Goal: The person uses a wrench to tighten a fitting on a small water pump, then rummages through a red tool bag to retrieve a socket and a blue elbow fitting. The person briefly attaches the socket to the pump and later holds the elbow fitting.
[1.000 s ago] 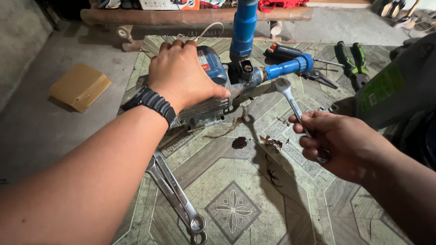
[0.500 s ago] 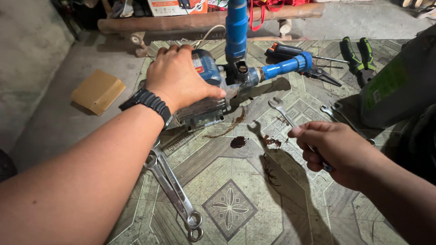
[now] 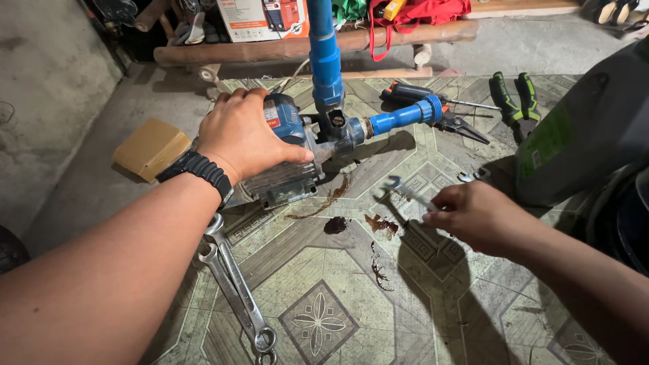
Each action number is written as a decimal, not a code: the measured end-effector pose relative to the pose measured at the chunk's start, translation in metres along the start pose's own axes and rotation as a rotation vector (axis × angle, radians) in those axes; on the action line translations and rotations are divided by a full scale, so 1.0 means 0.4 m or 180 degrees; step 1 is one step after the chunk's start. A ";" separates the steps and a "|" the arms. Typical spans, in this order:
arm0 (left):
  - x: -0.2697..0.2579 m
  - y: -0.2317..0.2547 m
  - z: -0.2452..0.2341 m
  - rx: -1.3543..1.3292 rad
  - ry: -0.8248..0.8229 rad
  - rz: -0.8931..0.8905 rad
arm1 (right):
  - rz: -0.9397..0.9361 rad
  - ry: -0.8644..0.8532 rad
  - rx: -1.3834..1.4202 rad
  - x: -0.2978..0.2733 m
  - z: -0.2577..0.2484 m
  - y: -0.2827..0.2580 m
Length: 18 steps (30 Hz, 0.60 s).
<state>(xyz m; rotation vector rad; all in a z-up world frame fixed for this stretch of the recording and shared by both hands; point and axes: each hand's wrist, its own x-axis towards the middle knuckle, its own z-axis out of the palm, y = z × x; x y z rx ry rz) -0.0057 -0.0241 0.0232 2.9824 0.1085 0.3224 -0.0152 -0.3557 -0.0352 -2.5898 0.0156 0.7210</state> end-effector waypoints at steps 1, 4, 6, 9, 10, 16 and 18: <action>0.000 0.001 0.000 -0.0004 -0.0026 -0.0014 | -0.0322 0.0055 -0.0257 0.012 0.003 -0.002; -0.004 0.005 -0.002 -0.0051 -0.0027 -0.0051 | -0.0578 0.0060 -0.0787 0.042 0.003 -0.006; -0.007 0.007 -0.008 -0.0057 -0.0034 -0.0060 | -0.0592 0.0071 -0.0939 0.068 -0.009 -0.016; -0.008 0.010 -0.015 -0.0023 -0.0088 -0.0065 | -0.0776 0.0214 -0.1090 0.107 -0.024 -0.031; -0.008 0.011 -0.017 -0.0023 -0.0099 -0.0081 | -0.0869 0.0289 -0.1210 0.118 -0.029 -0.031; -0.010 0.015 -0.023 -0.0046 -0.0137 -0.0143 | -0.1012 0.0417 -0.1461 0.172 -0.033 0.002; -0.012 0.015 -0.024 -0.0075 -0.0144 -0.0146 | -0.1095 0.0533 -0.1530 0.185 -0.023 0.016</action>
